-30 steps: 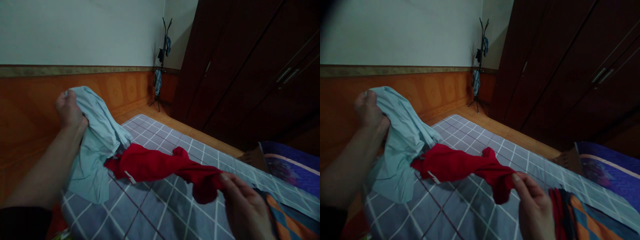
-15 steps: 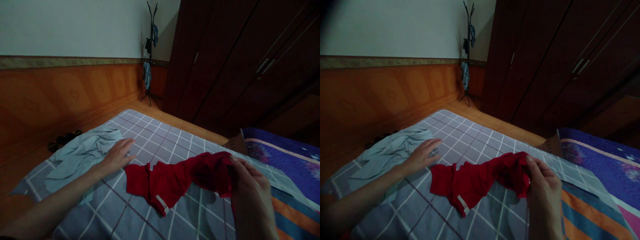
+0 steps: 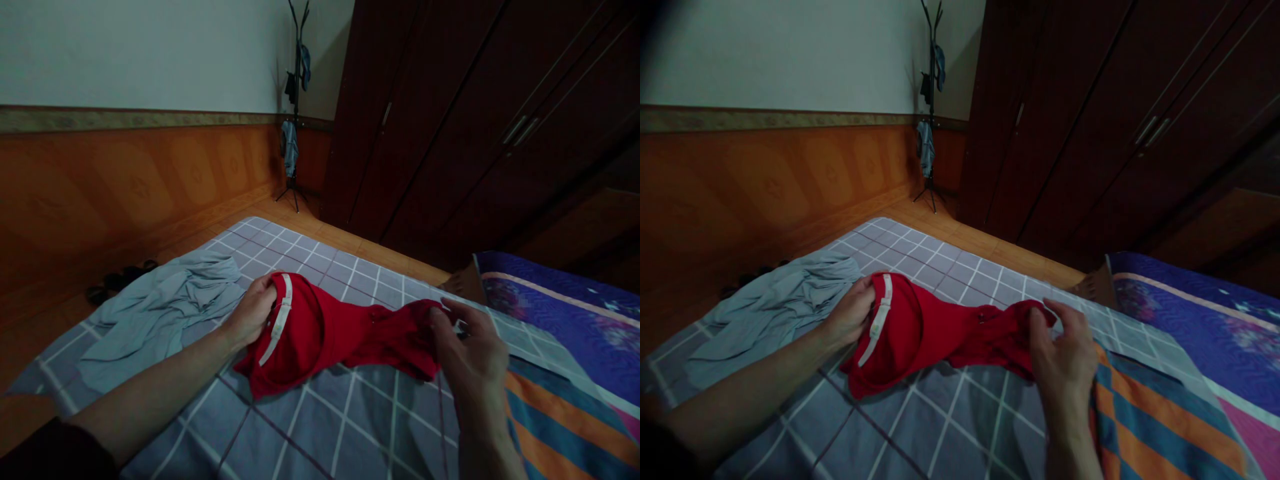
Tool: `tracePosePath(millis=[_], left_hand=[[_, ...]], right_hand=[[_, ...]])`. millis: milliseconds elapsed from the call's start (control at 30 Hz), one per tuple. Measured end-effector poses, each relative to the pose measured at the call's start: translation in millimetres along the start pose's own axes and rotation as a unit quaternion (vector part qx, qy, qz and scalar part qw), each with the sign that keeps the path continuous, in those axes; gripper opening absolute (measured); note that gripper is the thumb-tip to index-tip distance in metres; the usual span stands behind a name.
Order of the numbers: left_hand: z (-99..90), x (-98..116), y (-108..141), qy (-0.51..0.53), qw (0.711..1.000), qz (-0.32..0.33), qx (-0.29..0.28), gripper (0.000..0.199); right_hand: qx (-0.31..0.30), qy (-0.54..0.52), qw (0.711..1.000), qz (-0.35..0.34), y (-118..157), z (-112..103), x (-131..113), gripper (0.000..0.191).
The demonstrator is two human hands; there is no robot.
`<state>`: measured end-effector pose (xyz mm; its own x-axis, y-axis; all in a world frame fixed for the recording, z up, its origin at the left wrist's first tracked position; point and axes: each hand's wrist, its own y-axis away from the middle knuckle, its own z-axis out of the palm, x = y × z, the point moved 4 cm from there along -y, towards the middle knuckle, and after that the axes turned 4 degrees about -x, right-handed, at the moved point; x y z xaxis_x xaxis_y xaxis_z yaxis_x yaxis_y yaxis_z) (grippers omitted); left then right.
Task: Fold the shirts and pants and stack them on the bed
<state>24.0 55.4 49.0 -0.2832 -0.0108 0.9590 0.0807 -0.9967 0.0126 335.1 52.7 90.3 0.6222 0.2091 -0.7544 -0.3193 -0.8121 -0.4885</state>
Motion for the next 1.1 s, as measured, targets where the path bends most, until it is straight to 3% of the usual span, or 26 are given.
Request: tracePosePath(millis=[67, 100, 133, 200, 267, 367, 467, 600, 667, 733, 833, 933, 1033, 1100], left_hand=[[5.9, -1.4, -2.5, 0.025, 1.000, -0.009, 0.005, 0.018], [10.1, -2.6, -3.1, 0.036, 0.999, -0.010, 0.005, 0.019], [14.9, -3.6, -3.5, 0.048, 0.999, -0.009, 0.005, 0.019], [25.2, -3.6, -4.1, 0.079, 0.997, -0.005, 0.013, 0.020], [35.1, -0.3, -5.2, 0.120, 0.992, 0.009, 0.030, 0.020], [48.2, 7.6, -5.9, 0.186, 0.980, 0.042, 0.063, 0.020], [63.1, 13.3, -2.6, 0.238, 0.967, 0.070, 0.063, 0.019], [83.0, 13.1, 8.5, 0.254, 0.964, 0.075, 0.022, 0.014], [87.3, 11.9, 11.9, 0.237, 0.969, 0.072, -0.005, 0.014], [83.0, 13.5, 10.0, 0.202, 0.976, 0.085, -0.011, 0.015], [62.0, 22.6, -2.6, 0.154, 0.976, 0.146, 0.043, 0.017], [42.4, 30.7, -18.3, 0.153, 0.969, 0.177, 0.081, 0.019], [32.6, 34.7, -27.2, 0.141, 0.970, 0.185, 0.073, 0.020], [29.3, 38.5, -27.8, 0.059, 0.975, 0.210, 0.051, 0.019]], right_hand=[[-0.001, 0.090, 0.992, -0.094, 17.2, 15.4, -22.4, 0.036], [-0.035, 0.100, 0.987, -0.120, 29.3, 25.9, -33.8, 0.033], [-0.109, 0.090, 0.982, -0.128, 42.8, 38.8, -44.0, 0.030], [-0.296, 0.082, 0.946, -0.100, 72.9, 65.4, -58.7, 0.037], [-0.421, 0.135, 0.894, -0.072, 98.6, 83.7, -65.9, 0.044], [-0.464, 0.221, 0.856, -0.059, 114.2, 97.3, -65.5, 0.047], [-0.442, 0.182, 0.878, -0.032, 114.6, 105.5, -57.8, 0.050], [-0.347, -0.009, 0.938, 0.005, 109.1, 113.3, -44.5, 0.044], [-0.307, -0.127, 0.942, 0.039, 102.7, 114.5, -36.3, 0.031], [-0.278, -0.228, 0.929, 0.089, 90.9, 110.6, -27.9, 0.027], [-0.215, -0.298, 0.917, 0.156, 63.4, 87.7, -17.5, 0.029], [-0.143, -0.281, 0.931, 0.181, 36.7, 51.2, -10.6, 0.032], [-0.069, -0.217, 0.962, 0.152, 21.2, 14.5, -8.4, 0.037], [-0.012, -0.157, 0.981, 0.117, 18.0, -6.6, -11.1, 0.039]])
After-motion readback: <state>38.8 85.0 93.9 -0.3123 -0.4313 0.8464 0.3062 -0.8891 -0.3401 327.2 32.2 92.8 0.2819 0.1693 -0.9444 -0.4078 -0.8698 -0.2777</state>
